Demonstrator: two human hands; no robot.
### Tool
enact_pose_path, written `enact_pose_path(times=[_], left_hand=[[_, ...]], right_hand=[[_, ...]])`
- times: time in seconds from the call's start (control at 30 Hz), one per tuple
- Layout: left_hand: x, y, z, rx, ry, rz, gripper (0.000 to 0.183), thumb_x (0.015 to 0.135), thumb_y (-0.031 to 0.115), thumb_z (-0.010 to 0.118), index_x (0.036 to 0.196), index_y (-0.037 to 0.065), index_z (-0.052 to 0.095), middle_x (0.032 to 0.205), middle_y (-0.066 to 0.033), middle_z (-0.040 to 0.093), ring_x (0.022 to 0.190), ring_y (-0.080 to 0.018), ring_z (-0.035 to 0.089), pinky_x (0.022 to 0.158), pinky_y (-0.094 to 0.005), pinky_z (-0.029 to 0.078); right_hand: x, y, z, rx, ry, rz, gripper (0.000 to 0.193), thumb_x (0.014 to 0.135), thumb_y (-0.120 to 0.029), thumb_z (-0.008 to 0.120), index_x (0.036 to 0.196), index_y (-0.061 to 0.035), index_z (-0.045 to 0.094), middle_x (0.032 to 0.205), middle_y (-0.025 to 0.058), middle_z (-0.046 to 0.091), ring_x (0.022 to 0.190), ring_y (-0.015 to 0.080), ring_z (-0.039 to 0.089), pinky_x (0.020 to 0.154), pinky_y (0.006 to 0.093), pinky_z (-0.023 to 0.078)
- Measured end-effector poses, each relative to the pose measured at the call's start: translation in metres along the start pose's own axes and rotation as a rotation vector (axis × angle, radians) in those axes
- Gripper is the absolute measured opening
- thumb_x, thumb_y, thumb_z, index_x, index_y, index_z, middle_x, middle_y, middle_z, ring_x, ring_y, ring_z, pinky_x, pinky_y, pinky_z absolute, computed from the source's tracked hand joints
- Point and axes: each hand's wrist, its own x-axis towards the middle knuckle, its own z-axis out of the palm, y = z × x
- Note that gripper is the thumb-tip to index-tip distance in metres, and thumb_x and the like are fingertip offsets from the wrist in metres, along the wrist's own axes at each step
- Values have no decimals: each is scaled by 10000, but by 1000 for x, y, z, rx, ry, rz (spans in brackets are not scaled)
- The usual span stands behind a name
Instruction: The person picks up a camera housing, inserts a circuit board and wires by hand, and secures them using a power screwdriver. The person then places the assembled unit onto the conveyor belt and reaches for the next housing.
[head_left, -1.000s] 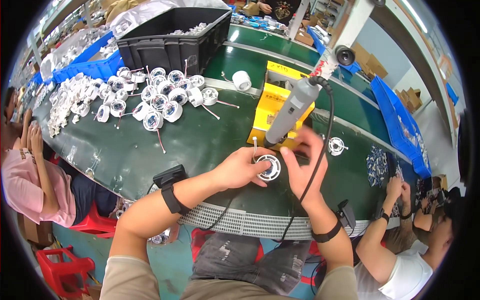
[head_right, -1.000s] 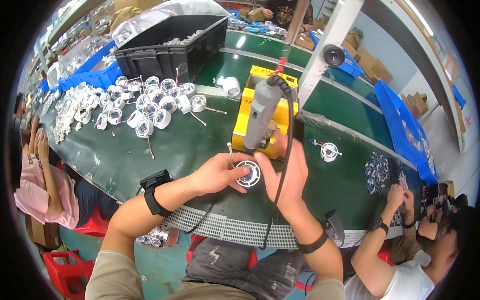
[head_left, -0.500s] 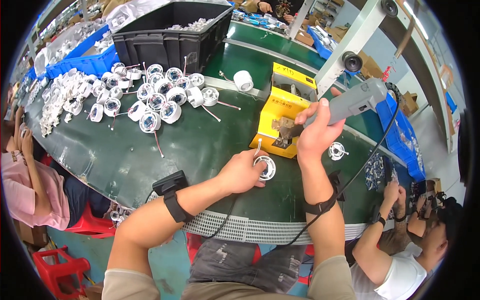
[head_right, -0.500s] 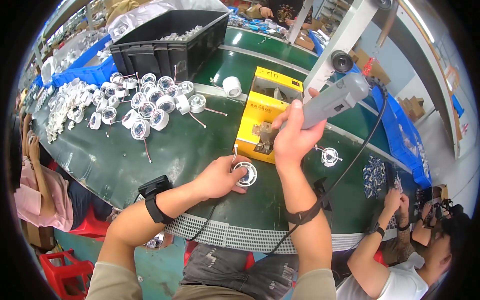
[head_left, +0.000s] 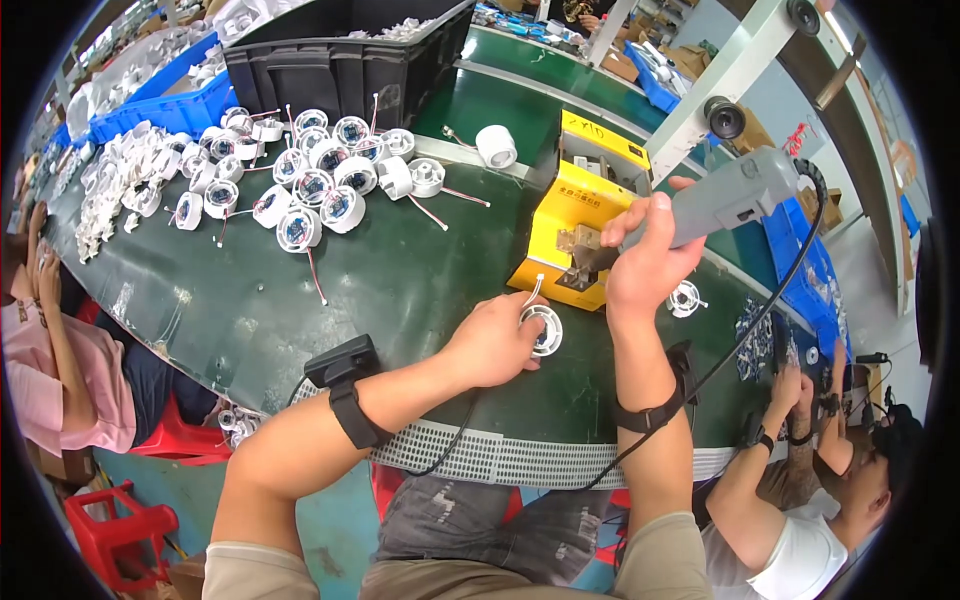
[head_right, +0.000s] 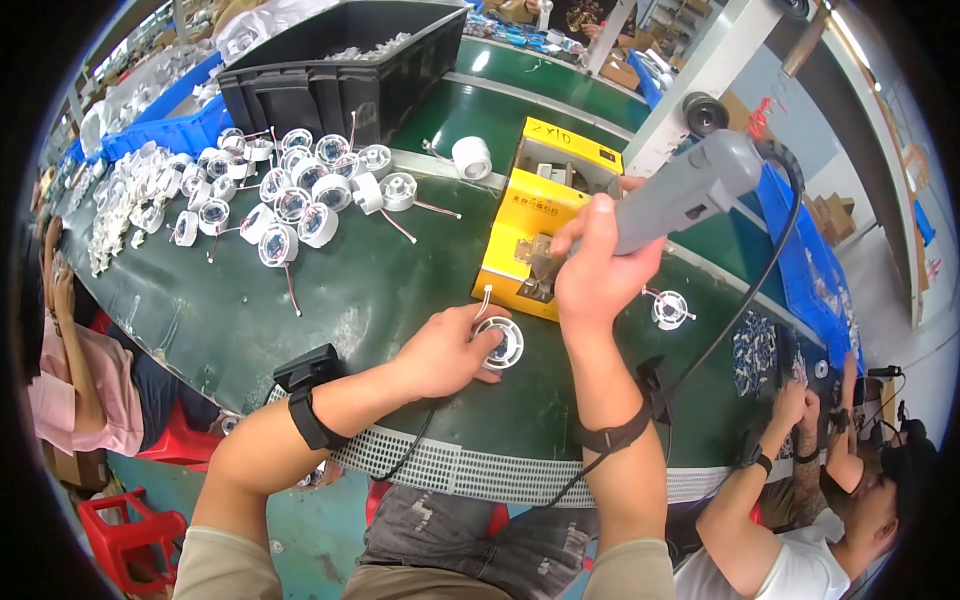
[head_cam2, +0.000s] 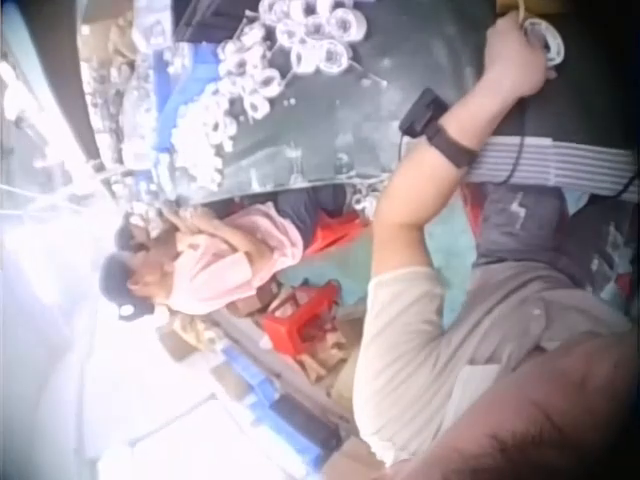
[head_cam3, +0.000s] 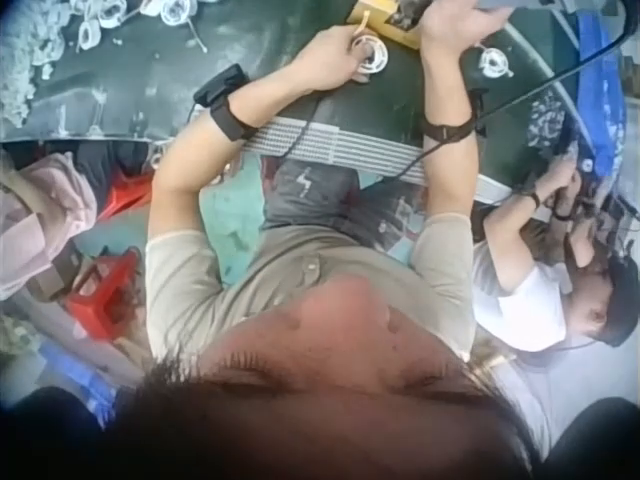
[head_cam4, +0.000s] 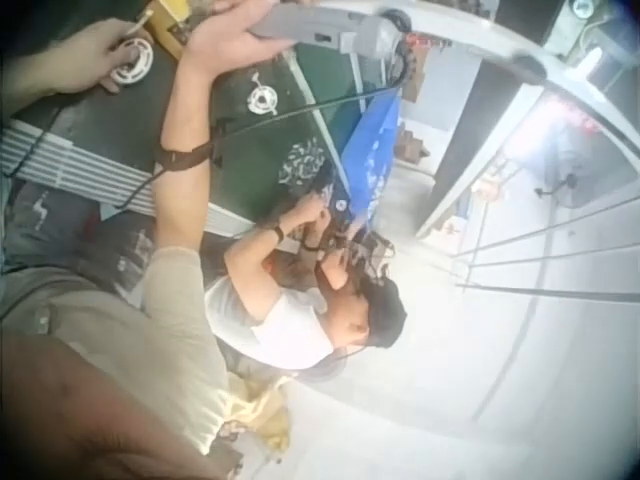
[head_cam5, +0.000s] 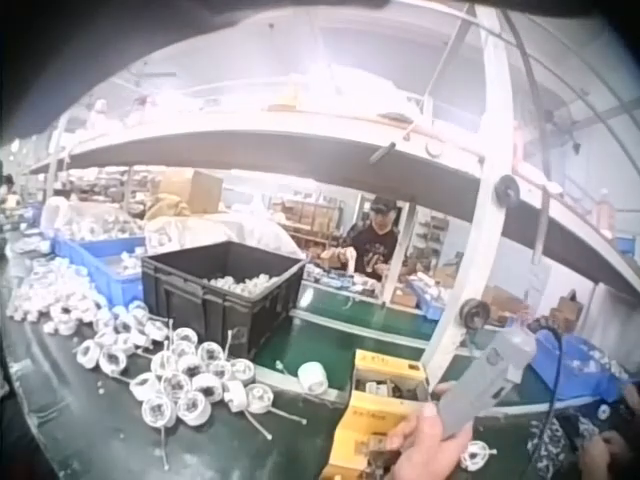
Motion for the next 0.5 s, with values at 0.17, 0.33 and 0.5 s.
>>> enact_pose_path(times=[0.17,0.33,0.5], left_hand=[[0,0,-1,-16,10,-12,329,969,114,491,1248,-59,519,1018,-154,660,812,-220,706,697,-297,588],[3,-2,1,1,24,20,333,968,117,492,1247,-62,528,1011,-154,658,812,-222,705,692,-289,590],[1,2,1,-8,-2,-10,330,968,119,486,1241,-59,536,1020,-158,654,810,-225,703,695,-291,590]], right_hand=[[-11,-8,-3,45,-86,73,274,946,-110,472,1189,-10,392,638,66,456,463,153,455,449,305,419],[-49,-24,-14,134,-133,176,369,941,-123,429,1280,-11,339,649,67,451,464,155,452,452,314,438],[-61,-26,-14,185,-136,216,389,934,-132,439,1288,-14,327,654,66,452,480,155,462,468,313,449]])
